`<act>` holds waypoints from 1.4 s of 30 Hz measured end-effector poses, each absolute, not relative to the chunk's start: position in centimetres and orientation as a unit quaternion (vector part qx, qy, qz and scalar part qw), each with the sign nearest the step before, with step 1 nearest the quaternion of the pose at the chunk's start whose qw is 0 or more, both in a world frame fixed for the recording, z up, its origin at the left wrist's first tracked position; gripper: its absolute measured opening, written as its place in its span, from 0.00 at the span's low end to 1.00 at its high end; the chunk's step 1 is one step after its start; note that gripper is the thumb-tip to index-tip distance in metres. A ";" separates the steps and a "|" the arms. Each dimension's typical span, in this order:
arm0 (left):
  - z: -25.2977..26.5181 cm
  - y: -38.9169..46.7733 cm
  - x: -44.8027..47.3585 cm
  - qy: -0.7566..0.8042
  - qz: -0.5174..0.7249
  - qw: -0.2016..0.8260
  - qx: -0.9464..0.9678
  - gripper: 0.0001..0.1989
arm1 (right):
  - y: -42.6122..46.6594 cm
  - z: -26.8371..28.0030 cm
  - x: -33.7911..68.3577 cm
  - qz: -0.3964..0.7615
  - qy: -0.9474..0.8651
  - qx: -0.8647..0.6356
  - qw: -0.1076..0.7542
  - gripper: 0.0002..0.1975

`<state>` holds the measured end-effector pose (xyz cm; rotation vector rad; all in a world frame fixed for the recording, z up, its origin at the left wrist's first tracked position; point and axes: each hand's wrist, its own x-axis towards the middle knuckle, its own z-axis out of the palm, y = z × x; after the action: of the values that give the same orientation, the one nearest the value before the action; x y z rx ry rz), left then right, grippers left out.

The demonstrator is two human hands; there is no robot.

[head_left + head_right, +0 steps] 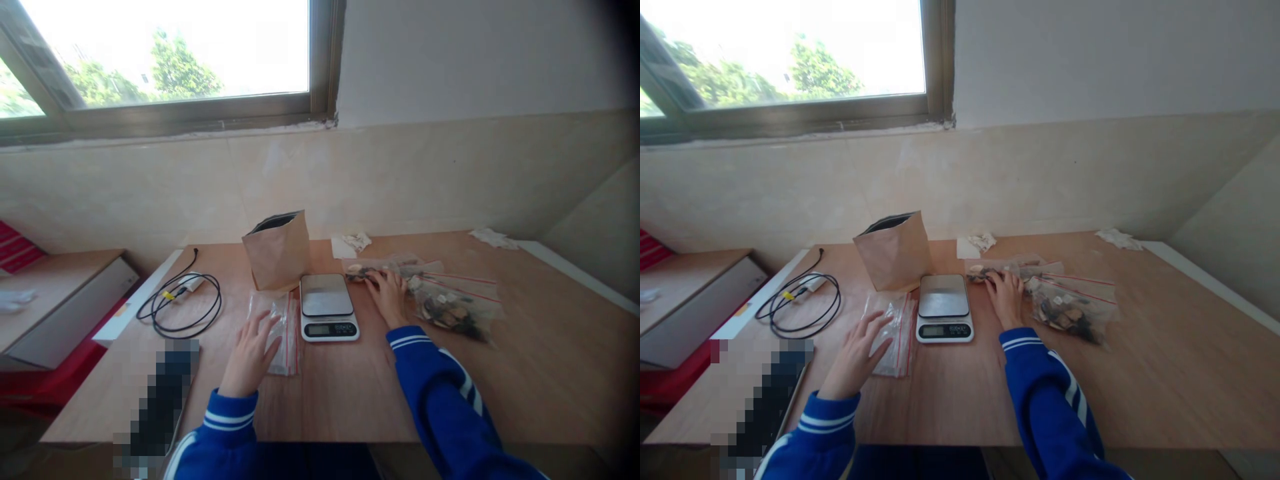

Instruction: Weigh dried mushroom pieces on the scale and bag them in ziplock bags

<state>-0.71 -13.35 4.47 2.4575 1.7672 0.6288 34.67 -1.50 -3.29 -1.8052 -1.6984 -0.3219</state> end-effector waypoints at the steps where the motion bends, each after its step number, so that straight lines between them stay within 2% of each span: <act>1: 4.0 -13.3 0.0 0.570 0.180 0.051 0.800 0.18 | -1.7 -3.1 34.6 -0.124 -0.639 -0.685 0.328 0.14; 6: 1.3 -12.8 0.6 0.580 0.142 0.136 0.791 0.19 | -3.3 -1.8 34.5 -0.135 -0.616 -0.655 0.416 0.15; 14: 4.3 -14.2 1.2 0.541 0.348 0.170 0.746 0.16 | -9.8 2.5 32.2 -0.073 -0.430 -0.620 0.652 0.16; 18: 6.3 -16.3 4.6 0.485 0.417 0.316 0.701 0.17 | -14.8 4.0 29.2 0.033 -0.277 -0.584 0.762 0.17; 20: 6.8 -17.4 6.5 0.446 0.419 0.394 0.686 0.20 | -16.7 4.4 27.7 0.134 -0.254 -0.580 0.762 0.16; 22: 7.0 -18.2 8.0 0.402 0.414 0.459 0.676 0.21 | -17.7 4.4 26.5 0.239 -0.268 -0.588 0.725 0.17; 26: 7.3 -19.0 9.5 0.371 0.424 0.535 0.630 0.14 | -17.9 4.0 24.8 0.371 -0.324 -0.602 0.629 0.19; 28: 7.2 -18.9 9.8 0.388 0.462 0.545 0.582 0.12 | -17.9 3.9 24.2 0.370 -0.351 -0.606 0.611 0.21; 33: 7.1 -18.2 10.8 0.404 0.535 0.560 0.487 0.13 | -19.0 4.8 22.6 0.199 -0.425 -0.620 0.628 0.20; 38: 7.7 -17.5 11.8 0.407 0.546 0.552 0.482 0.14 | -19.9 6.5 21.9 0.315 -0.564 -0.506 0.571 0.11; 42: 7.5 -17.6 11.7 0.405 0.538 0.534 0.512 0.14 | -19.9 6.8 22.2 0.301 -0.561 -0.502 0.586 0.10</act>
<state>11.69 -17.58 7.53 1.2209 0.9647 1.2819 22.19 -19.92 6.77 -1.1696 -1.3067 0.7008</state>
